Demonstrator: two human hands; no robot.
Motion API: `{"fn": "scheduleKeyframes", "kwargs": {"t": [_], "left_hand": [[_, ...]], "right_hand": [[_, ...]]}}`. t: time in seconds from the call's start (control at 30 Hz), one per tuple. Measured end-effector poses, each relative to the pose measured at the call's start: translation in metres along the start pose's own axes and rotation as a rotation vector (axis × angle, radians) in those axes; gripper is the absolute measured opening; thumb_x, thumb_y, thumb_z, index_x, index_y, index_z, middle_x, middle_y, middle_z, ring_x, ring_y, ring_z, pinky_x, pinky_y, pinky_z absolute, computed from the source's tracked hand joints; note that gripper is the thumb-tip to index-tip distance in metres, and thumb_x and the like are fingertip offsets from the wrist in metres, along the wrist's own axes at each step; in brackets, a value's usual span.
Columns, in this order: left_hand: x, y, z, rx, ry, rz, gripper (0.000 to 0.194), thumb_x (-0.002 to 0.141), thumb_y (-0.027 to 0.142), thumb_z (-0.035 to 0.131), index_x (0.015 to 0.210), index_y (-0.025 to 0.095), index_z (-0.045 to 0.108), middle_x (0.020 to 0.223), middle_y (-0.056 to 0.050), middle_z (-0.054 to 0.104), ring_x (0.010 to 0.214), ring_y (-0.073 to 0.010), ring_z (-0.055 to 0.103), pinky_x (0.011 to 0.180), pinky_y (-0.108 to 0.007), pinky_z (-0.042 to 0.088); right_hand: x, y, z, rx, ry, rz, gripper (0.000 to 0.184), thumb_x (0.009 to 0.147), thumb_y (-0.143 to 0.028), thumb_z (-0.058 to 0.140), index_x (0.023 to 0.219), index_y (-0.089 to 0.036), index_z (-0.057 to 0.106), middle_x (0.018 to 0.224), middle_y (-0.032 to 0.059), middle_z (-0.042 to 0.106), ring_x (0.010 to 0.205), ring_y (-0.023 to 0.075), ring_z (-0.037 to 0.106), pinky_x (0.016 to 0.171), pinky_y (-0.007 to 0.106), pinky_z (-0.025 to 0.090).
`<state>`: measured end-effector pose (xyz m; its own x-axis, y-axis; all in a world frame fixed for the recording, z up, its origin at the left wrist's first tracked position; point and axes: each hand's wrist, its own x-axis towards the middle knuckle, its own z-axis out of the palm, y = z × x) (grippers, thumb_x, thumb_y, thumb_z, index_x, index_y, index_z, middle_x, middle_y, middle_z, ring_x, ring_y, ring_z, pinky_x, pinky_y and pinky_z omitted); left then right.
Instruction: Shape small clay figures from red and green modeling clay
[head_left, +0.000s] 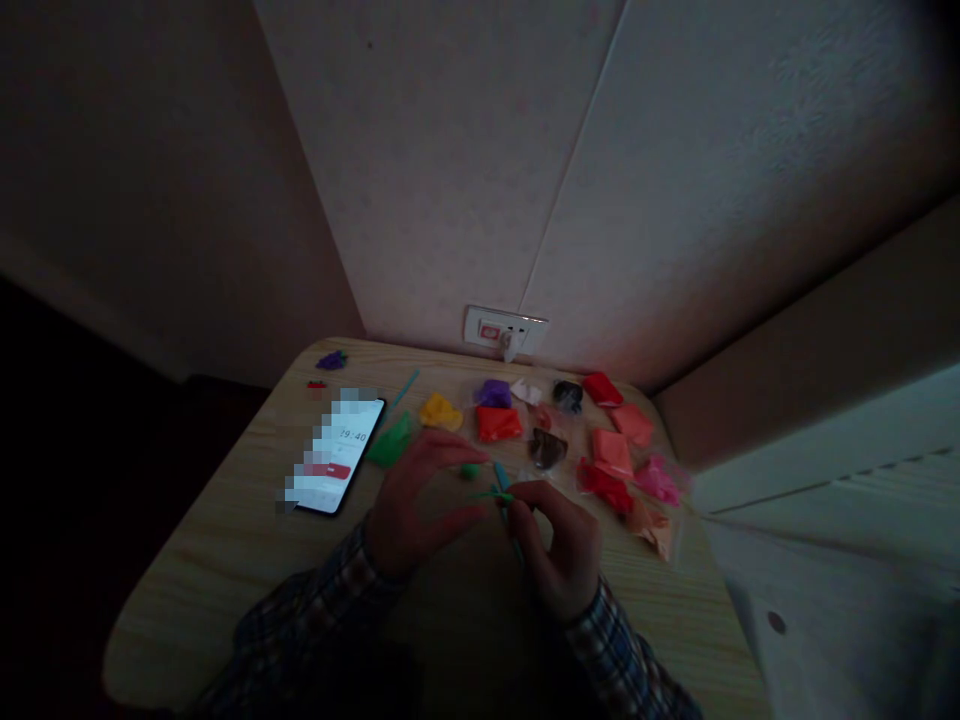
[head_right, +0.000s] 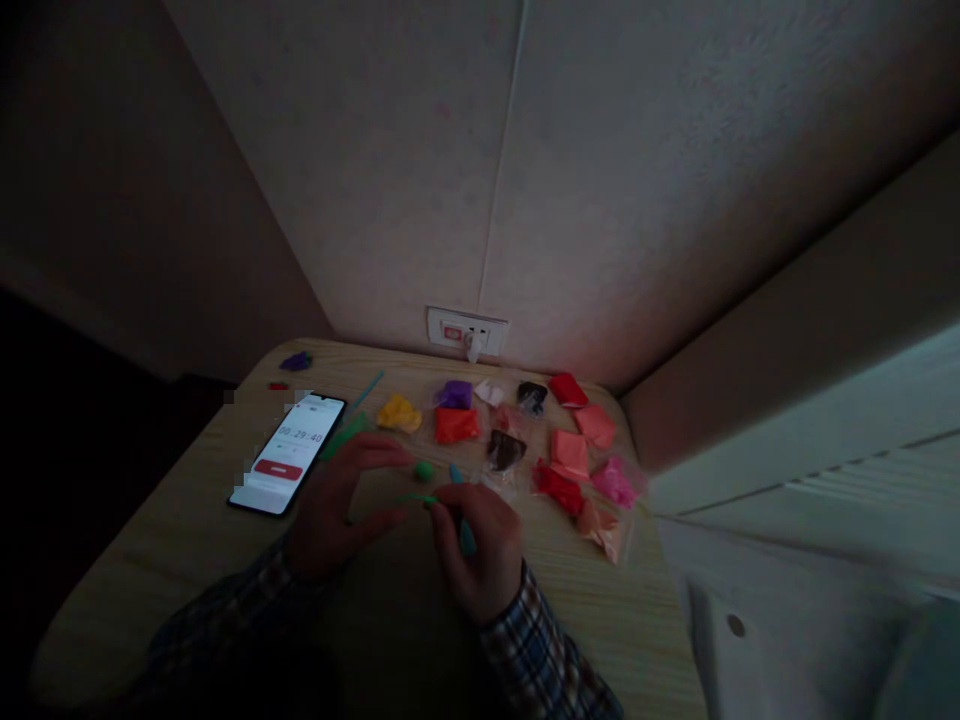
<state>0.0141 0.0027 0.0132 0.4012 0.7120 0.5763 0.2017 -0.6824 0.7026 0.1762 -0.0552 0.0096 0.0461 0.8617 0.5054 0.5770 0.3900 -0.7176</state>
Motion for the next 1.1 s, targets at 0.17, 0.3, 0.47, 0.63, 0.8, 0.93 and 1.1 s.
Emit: {"fn": "scheduleKeyframes", "kwargs": {"t": [0.17,0.3,0.47,0.63,0.8,0.93,1.1], "left_hand": [[0.0023,0.0005,0.0039,-0.032,-0.036,0.005,0.015,0.074,0.02,0.068,0.087,0.017,0.061,0.086,-0.005,0.061,0.08,-0.0159,0.059,0.072,-0.029,0.05],[0.0017,-0.0008,0.0044,-0.038,-0.023,0.017,0.009,0.074,0.016,0.068,0.081,0.015,0.062,0.079,-0.004,0.061,0.075,-0.014,0.06,0.068,-0.025,0.05],[0.0004,-0.0005,0.0035,-0.038,-0.008,0.022,0.007,0.074,0.011,0.066,0.078,0.016,0.063,0.077,-0.002,0.062,0.074,-0.0127,0.06,0.068,-0.023,0.05],[0.0004,-0.0002,0.0031,-0.022,-0.011,0.004,0.007,0.074,0.012,0.067,0.077,0.016,0.063,0.076,-0.002,0.063,0.074,-0.0128,0.06,0.068,-0.023,0.051],[0.0012,0.0002,0.0021,-0.027,0.001,0.003,0.004,0.075,0.014,0.067,0.076,0.016,0.064,0.074,-0.002,0.063,0.072,-0.0125,0.061,0.067,-0.023,0.051],[0.0028,0.0021,0.0021,-0.039,-0.058,-0.022,0.009,0.074,0.018,0.069,0.083,0.017,0.066,0.08,-0.004,0.065,0.076,-0.0139,0.062,0.069,-0.024,0.052],[0.0031,0.0017,0.0033,-0.091,-0.05,-0.044,0.005,0.075,0.018,0.068,0.079,0.015,0.067,0.077,-0.004,0.064,0.073,-0.0133,0.062,0.067,-0.023,0.051]], "right_hand": [[0.0007,-0.0001,0.0003,-0.003,-0.002,-0.009,0.015,0.084,-0.018,0.047,0.075,-0.017,0.059,0.058,0.0018,0.062,0.052,0.0135,0.058,0.049,0.023,0.044],[0.0013,-0.0006,0.0002,-0.012,-0.017,-0.005,0.017,0.085,-0.019,0.046,0.074,-0.017,0.059,0.058,0.002,0.062,0.052,0.0136,0.058,0.049,0.023,0.044],[0.0015,-0.0004,0.0004,-0.019,-0.025,-0.028,0.017,0.085,-0.018,0.046,0.074,-0.017,0.058,0.057,0.0013,0.061,0.051,0.0131,0.057,0.048,0.022,0.043],[0.0016,-0.0003,0.0004,-0.006,-0.03,-0.028,0.017,0.085,-0.018,0.045,0.075,-0.017,0.058,0.055,0.0,0.058,0.051,0.0127,0.056,0.048,0.022,0.042],[0.0015,-0.0002,0.0012,-0.014,-0.032,-0.03,0.017,0.085,-0.019,0.045,0.074,-0.017,0.058,0.054,-0.0002,0.058,0.05,0.0124,0.056,0.048,0.022,0.043],[0.0009,0.0003,0.0017,-0.004,-0.026,-0.04,0.016,0.086,-0.018,0.046,0.076,-0.016,0.058,0.055,-0.0002,0.058,0.05,0.0118,0.056,0.048,0.022,0.042],[-0.0002,0.0012,0.0016,0.007,-0.047,-0.038,0.015,0.085,-0.018,0.047,0.077,-0.015,0.059,0.058,0.001,0.059,0.052,0.0124,0.057,0.049,0.022,0.043]]}}
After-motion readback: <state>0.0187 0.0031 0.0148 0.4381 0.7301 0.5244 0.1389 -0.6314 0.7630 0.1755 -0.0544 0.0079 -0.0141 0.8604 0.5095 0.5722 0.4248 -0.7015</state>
